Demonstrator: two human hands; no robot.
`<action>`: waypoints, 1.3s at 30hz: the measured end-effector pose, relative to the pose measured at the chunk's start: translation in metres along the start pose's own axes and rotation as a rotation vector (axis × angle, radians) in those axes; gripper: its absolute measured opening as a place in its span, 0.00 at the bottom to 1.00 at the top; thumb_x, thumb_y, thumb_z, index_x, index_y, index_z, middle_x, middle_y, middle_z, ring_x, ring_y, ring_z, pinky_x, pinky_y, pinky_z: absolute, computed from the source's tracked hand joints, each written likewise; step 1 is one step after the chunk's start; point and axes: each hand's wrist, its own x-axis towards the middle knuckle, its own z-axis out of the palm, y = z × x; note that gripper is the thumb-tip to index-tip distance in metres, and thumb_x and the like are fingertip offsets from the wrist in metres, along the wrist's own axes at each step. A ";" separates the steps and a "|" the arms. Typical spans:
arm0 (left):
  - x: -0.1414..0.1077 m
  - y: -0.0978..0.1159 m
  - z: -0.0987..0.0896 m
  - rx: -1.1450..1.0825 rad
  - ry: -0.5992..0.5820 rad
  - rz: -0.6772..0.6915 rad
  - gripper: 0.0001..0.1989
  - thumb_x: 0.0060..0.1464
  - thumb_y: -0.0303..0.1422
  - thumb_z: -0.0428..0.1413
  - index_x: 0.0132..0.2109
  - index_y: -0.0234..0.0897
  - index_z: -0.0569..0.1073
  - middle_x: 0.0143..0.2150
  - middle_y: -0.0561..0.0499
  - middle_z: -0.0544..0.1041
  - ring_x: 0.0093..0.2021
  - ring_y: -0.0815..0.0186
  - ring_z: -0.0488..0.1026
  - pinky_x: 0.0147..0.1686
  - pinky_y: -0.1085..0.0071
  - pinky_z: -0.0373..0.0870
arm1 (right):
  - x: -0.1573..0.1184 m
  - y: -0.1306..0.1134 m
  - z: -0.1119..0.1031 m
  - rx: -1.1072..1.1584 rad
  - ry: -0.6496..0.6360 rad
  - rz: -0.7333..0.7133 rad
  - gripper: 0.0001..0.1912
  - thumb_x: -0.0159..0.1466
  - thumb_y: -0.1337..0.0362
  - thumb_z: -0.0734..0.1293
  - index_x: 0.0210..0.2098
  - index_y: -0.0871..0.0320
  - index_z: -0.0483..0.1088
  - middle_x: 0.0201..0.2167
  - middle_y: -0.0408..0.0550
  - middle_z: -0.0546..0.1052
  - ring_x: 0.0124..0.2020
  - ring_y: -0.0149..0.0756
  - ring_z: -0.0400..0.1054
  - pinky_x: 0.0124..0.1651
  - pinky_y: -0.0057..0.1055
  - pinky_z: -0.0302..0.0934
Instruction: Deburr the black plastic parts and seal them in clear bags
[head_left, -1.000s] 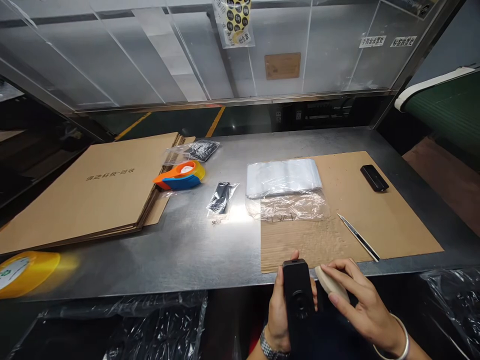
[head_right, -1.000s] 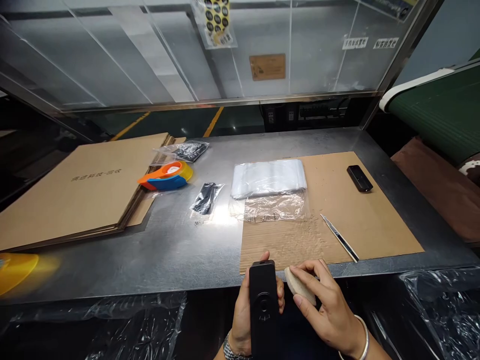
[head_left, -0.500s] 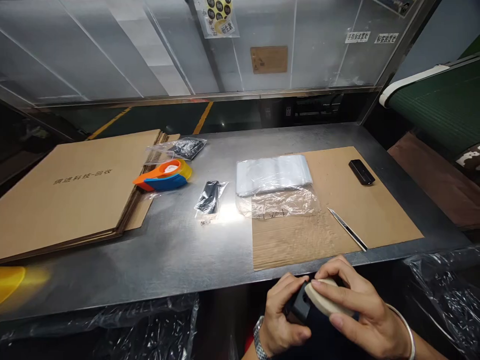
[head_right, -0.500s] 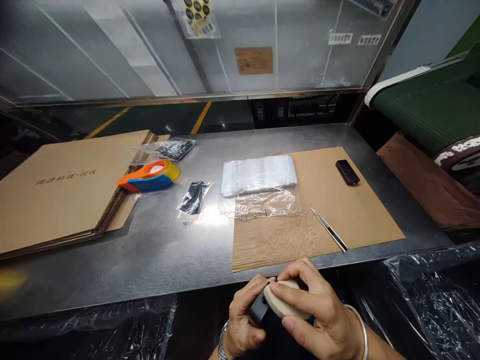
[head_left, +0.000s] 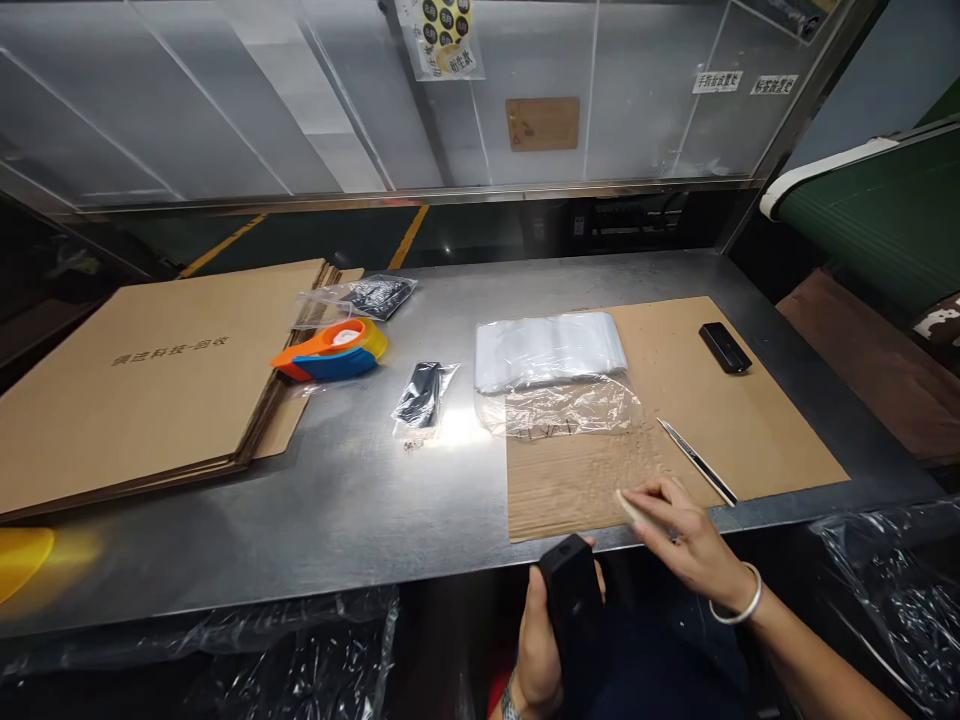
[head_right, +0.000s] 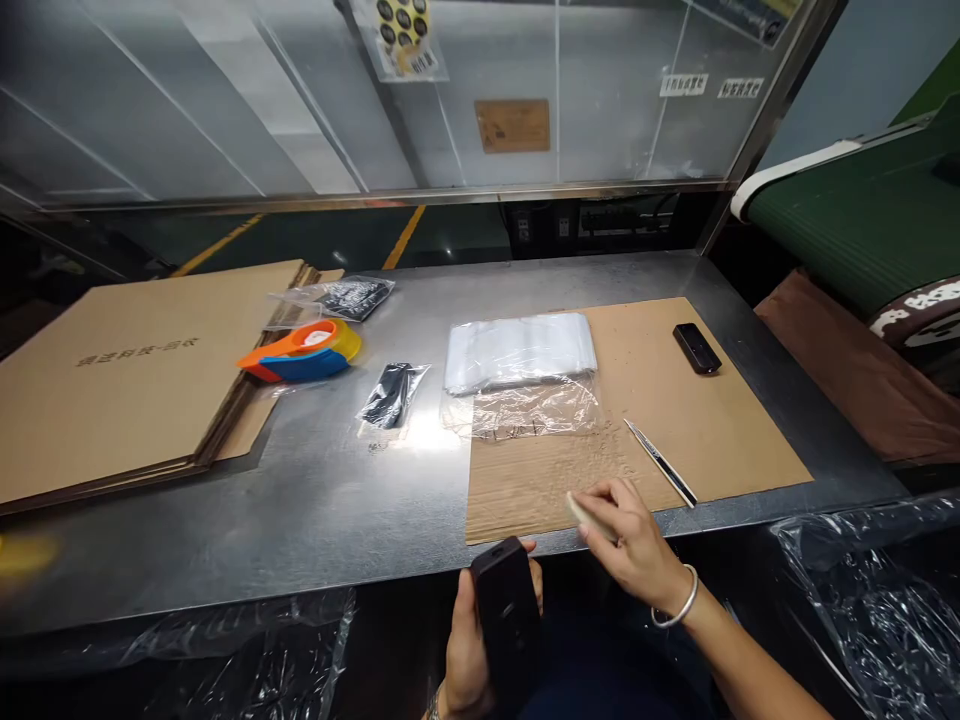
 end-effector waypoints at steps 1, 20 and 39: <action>0.002 0.001 0.003 -0.065 0.042 -0.037 0.26 0.52 0.51 0.46 0.44 0.34 0.73 0.24 0.50 0.69 0.25 0.67 0.63 0.28 0.71 0.60 | 0.002 0.009 0.004 -0.061 0.034 0.030 0.17 0.63 0.66 0.59 0.52 0.57 0.64 0.40 0.51 0.65 0.44 0.37 0.61 0.45 0.37 0.61; 0.010 0.006 0.014 0.196 0.289 0.021 0.14 0.51 0.33 0.56 0.45 0.37 0.70 0.39 0.50 0.74 0.40 0.66 0.71 0.39 0.73 0.66 | 0.002 -0.003 0.021 -0.010 0.123 0.078 0.19 0.65 0.63 0.57 0.55 0.57 0.59 0.43 0.53 0.66 0.42 0.38 0.63 0.45 0.36 0.61; -0.014 0.012 0.019 0.363 -0.007 -0.108 0.27 0.49 0.42 0.55 0.55 0.38 0.63 0.34 0.47 0.76 0.35 0.59 0.72 0.38 0.63 0.65 | -0.002 -0.035 0.011 0.855 -0.213 0.139 0.17 0.62 0.63 0.62 0.51 0.54 0.60 0.21 0.37 0.63 0.18 0.24 0.61 0.21 0.22 0.57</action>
